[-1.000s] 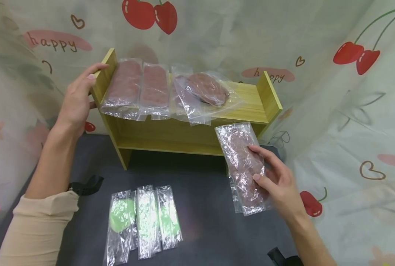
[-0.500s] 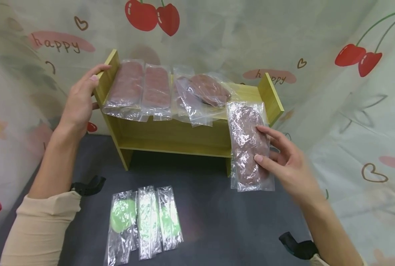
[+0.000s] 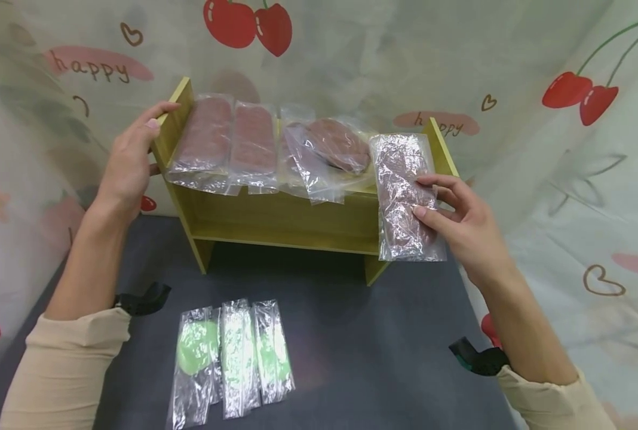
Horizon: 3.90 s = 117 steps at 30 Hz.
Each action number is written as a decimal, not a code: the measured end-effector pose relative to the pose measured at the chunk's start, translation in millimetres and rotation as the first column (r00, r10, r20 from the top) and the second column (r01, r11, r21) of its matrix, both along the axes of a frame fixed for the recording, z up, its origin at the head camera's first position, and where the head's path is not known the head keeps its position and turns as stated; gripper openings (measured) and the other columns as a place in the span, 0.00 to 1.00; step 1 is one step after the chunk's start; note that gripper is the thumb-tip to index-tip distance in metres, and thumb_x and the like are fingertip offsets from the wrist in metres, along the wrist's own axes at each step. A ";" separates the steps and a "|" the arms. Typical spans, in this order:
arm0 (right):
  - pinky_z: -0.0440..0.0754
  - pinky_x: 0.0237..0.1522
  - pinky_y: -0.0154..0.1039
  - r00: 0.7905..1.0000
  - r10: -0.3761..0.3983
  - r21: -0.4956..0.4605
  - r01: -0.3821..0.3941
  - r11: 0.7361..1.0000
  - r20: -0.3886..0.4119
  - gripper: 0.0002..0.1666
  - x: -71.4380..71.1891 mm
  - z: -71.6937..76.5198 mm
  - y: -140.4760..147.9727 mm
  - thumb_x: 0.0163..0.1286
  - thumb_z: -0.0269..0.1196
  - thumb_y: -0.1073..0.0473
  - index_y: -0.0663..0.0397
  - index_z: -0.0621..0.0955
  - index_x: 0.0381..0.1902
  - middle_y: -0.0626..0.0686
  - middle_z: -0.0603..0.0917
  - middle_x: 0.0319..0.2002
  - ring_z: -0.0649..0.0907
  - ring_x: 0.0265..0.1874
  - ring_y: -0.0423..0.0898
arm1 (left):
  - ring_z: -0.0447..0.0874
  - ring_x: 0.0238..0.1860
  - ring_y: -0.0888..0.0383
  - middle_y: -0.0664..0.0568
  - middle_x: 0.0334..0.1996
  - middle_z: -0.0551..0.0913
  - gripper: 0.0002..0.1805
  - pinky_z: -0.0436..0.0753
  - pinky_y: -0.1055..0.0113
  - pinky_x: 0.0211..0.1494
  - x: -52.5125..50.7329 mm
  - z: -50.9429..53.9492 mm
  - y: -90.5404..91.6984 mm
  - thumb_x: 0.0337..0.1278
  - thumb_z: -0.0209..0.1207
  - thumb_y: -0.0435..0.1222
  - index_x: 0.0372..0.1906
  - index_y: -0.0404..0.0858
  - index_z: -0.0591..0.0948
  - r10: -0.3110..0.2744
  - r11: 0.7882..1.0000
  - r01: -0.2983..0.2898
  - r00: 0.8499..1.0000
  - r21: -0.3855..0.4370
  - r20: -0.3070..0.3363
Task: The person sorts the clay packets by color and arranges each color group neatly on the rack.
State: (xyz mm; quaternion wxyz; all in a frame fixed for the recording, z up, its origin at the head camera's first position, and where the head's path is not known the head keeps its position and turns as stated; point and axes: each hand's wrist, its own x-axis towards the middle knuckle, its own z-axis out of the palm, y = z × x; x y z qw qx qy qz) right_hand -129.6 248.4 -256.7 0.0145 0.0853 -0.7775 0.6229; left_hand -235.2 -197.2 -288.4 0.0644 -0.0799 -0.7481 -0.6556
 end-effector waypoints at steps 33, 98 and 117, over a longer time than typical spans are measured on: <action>0.79 0.40 0.28 0.978 -0.195 0.220 0.176 0.960 0.070 0.27 -75.0 13.1 -24.0 0.76 0.56 0.61 0.51 0.69 0.71 0.59 0.68 0.63 0.76 0.49 0.45 | 0.67 0.59 0.53 0.50 0.66 0.68 0.24 0.69 0.48 0.57 -3.4 -3.4 0.0 0.79 0.34 0.50 0.71 0.58 0.70 0.010 0.999 -0.011 1.000 -0.052 -0.026; 0.68 0.66 0.45 0.985 -0.168 0.040 0.169 0.985 -0.036 0.26 -62.2 -4.3 35.3 0.80 0.49 0.50 0.51 0.73 0.70 0.54 0.67 0.71 0.71 0.64 0.49 | 0.79 0.55 0.60 0.49 0.62 0.76 0.23 0.79 0.76 0.49 61.6 -65.4 -17.6 0.74 0.52 0.42 0.69 0.40 0.73 0.050 0.999 -0.048 0.993 0.025 -0.106; 0.70 0.56 0.38 0.999 -0.022 -0.216 0.012 0.976 -0.042 0.27 -67.7 -26.3 41.1 0.80 0.51 0.56 0.54 0.67 0.73 0.57 0.60 0.72 0.66 0.65 0.54 | 0.80 0.52 0.72 0.63 0.60 0.78 0.22 0.73 0.82 0.52 112.1 -134.2 -32.3 0.75 0.52 0.41 0.69 0.41 0.73 0.125 0.966 -0.128 0.992 -0.224 -0.028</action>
